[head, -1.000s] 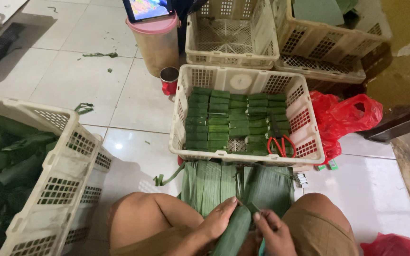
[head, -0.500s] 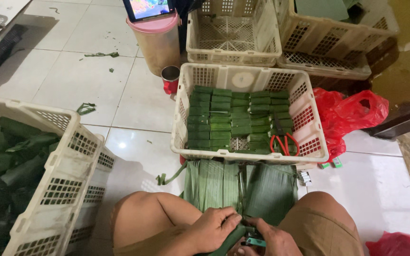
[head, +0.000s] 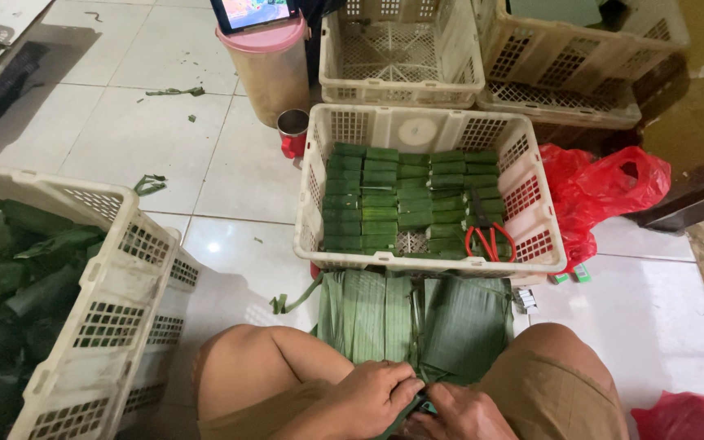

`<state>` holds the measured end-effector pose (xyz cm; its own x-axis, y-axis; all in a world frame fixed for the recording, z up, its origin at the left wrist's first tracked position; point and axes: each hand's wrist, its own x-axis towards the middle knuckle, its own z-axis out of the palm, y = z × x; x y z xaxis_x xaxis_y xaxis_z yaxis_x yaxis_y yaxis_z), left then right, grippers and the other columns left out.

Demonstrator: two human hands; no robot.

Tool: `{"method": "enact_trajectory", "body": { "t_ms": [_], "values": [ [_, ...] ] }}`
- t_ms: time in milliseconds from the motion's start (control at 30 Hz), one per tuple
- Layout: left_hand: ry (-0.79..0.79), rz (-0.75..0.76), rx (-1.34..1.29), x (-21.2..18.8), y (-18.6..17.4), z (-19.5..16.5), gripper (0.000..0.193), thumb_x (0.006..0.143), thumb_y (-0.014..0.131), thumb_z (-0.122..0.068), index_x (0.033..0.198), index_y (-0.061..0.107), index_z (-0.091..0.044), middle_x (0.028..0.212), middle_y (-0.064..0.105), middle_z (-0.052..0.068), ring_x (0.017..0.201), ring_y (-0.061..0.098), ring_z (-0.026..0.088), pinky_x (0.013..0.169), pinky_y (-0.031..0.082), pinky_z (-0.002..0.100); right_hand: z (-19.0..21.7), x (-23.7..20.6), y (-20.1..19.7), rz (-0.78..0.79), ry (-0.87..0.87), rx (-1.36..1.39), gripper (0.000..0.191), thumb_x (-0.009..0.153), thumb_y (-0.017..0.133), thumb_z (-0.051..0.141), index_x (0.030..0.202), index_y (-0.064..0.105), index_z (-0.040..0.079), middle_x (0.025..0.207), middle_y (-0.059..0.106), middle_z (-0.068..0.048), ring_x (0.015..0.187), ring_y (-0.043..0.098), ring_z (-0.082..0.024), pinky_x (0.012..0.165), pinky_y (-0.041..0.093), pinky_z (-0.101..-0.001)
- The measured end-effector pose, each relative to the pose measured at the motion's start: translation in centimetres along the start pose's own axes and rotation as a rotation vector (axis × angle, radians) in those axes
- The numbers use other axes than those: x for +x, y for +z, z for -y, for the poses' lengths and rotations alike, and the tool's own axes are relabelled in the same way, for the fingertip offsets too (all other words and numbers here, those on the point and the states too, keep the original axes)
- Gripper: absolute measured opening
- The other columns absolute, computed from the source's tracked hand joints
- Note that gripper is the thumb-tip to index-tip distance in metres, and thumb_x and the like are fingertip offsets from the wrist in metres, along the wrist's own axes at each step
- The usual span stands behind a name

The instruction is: The person sits on the floor folding banana leaves into small rectangular packets, creasing and shaping each leaf by hand, and places the finished folded leaf packets one at a time into a plastic crate already filled with similar folded packets. A small green handheld tool is held while working.

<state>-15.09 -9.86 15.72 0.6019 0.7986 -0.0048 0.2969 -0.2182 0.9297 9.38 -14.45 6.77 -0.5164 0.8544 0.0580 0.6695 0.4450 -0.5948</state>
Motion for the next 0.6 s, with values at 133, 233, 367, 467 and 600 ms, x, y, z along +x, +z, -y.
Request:
{"method": "enact_trajectory", "body": {
  "t_ms": [133, 233, 367, 467, 600],
  "values": [
    [-0.168, 0.037, -0.039, 0.0, 1.3, 2.8, 0.03, 0.105, 0.057, -0.029, 0.097, 0.064, -0.001, 0.083, 0.067, 0.02, 0.076, 0.063, 0.037, 0.069, 0.051, 0.044, 0.5, 0.9, -0.8, 0.114, 0.106, 0.101, 0.039, 0.084, 0.088, 0.035, 0.102, 0.065, 0.008, 0.084, 0.072, -0.016, 0.078, 0.074, -0.037, 0.067, 0.058, -0.0442],
    [-0.249, 0.048, -0.205, 0.1, 2.0, 6.0, 0.034, 0.107, 0.053, -0.034, 0.101, 0.064, -0.002, 0.081, 0.065, 0.015, 0.073, 0.06, 0.024, 0.072, 0.053, 0.037, 1.5, 1.7, -3.1, 0.104, 0.173, 0.25, 0.044, 0.085, 0.082, 0.029, 0.121, 0.065, 0.012, 0.091, 0.076, -0.014, 0.082, 0.077, -0.031, 0.072, 0.06, -0.0386],
    [-0.26, 0.039, -0.426, 1.0, 2.9, 9.5, 0.038, 0.109, 0.049, -0.037, 0.102, 0.066, -0.003, 0.084, 0.066, 0.005, 0.078, 0.059, 0.014, 0.075, 0.052, 0.033, 2.8, 3.0, -5.9, -0.153, 0.042, 0.334, 0.059, 0.087, 0.073, 0.018, 0.142, 0.053, 0.008, 0.112, 0.071, -0.016, 0.101, 0.071, -0.027, 0.086, 0.054, -0.0364],
    [-0.258, 0.088, -0.513, 1.6, 3.1, 9.9, 0.04, 0.111, 0.048, -0.036, 0.106, 0.067, -0.001, 0.091, 0.069, 0.005, 0.083, 0.061, 0.014, 0.079, 0.053, 0.033, 3.8, 3.9, -5.6, -0.236, 0.286, 0.455, 0.054, 0.084, 0.077, 0.014, 0.136, 0.06, 0.01, 0.099, 0.074, -0.009, 0.094, 0.069, -0.018, 0.085, 0.055, -0.0312],
    [-0.331, 0.151, -0.911, 1.8, 0.0, 7.7, 0.041, 0.103, 0.054, -0.032, 0.132, 0.061, -0.004, 0.122, 0.069, 0.006, 0.111, 0.063, 0.016, 0.098, 0.051, 0.032, 3.2, 4.2, -4.9, -0.311, 0.58, 0.5, 0.048, 0.085, 0.077, 0.011, 0.132, 0.067, 0.012, 0.084, 0.069, -0.004, 0.08, 0.062, -0.011, 0.076, 0.056, -0.0278]
  ]
}}
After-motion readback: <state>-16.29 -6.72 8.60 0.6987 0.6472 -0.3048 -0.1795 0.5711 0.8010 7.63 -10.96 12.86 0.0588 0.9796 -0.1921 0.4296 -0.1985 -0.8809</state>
